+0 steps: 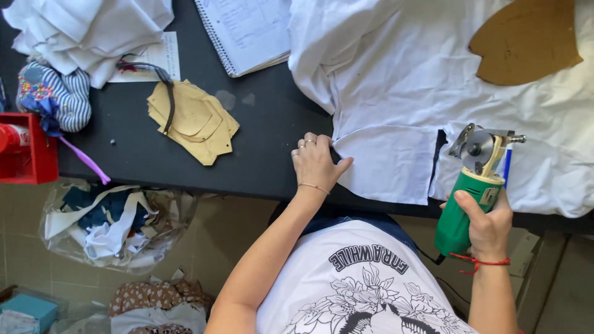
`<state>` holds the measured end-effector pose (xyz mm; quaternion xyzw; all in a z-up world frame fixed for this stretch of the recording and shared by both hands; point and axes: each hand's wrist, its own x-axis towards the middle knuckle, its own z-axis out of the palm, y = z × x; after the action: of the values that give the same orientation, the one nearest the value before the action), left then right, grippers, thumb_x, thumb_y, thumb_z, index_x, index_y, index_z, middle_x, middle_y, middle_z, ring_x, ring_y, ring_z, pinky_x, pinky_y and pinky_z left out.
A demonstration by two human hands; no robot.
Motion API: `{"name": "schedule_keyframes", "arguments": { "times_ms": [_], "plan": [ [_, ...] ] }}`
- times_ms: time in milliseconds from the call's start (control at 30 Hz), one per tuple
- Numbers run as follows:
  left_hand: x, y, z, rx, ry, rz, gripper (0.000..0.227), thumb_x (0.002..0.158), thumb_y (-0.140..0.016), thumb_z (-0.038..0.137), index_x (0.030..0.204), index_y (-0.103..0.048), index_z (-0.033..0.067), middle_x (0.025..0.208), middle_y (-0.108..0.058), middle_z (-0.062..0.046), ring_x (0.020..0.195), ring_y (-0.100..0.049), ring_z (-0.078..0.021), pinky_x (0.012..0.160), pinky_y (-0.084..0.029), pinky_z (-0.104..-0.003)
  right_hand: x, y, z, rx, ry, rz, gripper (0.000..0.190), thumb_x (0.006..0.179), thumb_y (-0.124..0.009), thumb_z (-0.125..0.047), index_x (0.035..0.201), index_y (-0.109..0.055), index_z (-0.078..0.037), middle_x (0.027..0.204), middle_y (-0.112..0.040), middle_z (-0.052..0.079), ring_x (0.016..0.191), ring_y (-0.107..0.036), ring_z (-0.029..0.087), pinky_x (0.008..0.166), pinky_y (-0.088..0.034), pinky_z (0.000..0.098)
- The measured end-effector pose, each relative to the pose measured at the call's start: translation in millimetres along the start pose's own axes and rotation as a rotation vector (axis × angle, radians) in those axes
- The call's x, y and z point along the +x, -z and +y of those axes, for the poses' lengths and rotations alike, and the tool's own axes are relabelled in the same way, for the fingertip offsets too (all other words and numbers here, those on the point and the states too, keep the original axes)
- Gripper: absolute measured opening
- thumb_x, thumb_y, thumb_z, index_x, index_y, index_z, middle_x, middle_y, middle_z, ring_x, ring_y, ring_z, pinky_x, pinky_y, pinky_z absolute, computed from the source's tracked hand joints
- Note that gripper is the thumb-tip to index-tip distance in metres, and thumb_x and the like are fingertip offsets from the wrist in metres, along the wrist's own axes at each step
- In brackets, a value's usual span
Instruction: The person smooths a large white fabric on a table, places a cardboard pattern on it, and traces the outline with a blue pen. They then use a green electric rotary cutter to cut the fabric along the traced lines, repeating the process for a second piece.
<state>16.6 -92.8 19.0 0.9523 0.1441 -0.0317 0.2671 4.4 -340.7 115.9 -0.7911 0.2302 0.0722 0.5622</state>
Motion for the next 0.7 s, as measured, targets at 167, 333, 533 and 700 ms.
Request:
{"name": "schedule_keyframes", "arguments": {
  "times_ms": [167, 333, 533, 700],
  "plan": [
    [-4, -15, 14, 0.161, -0.064, -0.194, 0.020, 0.058, -0.068, 0.036, 0.069, -0.064, 0.0195, 0.082, -0.049, -0.003, 0.076, -0.047, -0.0235, 0.061, -0.038, -0.037, -5, 3, 15, -0.084, -0.053, 0.049, 0.037, 0.072, -0.063, -0.011, 0.103, -0.044, -0.002, 0.076, -0.058, 0.015, 0.056, -0.058, 0.025, 0.050, -0.050, 0.0345],
    [-13, -4, 1, -0.556, 0.084, -0.271, 0.017, 0.061, -0.060, 0.027, 0.069, -0.052, 0.0152, 0.067, -0.051, -0.002, 0.067, -0.053, -0.0203, 0.062, -0.040, -0.034, -3, 4, 24, -0.490, -0.064, 0.067, 0.054, 0.063, -0.076, -0.038, 0.101, -0.051, -0.009, 0.089, -0.057, 0.014, 0.087, -0.054, 0.029, 0.078, -0.039, 0.0413],
    [-27, 78, -24, -0.946, 0.256, -0.066, 0.015, 0.068, -0.064, 0.009, 0.077, -0.053, 0.0144, 0.063, -0.060, -0.001, 0.063, -0.056, -0.0083, 0.059, -0.043, -0.021, -7, -33, 12, -0.617, -0.092, -0.076, 0.064, 0.054, -0.076, -0.040, 0.107, -0.051, -0.014, 0.095, -0.058, 0.013, 0.096, -0.053, 0.033, 0.083, -0.040, 0.0429],
    [-46, 116, -50, -0.813, 0.181, 0.134, 0.020, 0.071, -0.064, 0.005, 0.088, -0.059, 0.0135, 0.081, -0.068, -0.006, 0.085, -0.064, -0.0188, 0.068, -0.050, -0.026, -13, -85, -2, -0.649, 0.190, -0.191, 0.062, 0.053, -0.079, -0.032, 0.105, -0.054, -0.011, 0.094, -0.058, 0.011, 0.096, -0.054, 0.031, 0.083, -0.042, 0.0406]
  ]
}}
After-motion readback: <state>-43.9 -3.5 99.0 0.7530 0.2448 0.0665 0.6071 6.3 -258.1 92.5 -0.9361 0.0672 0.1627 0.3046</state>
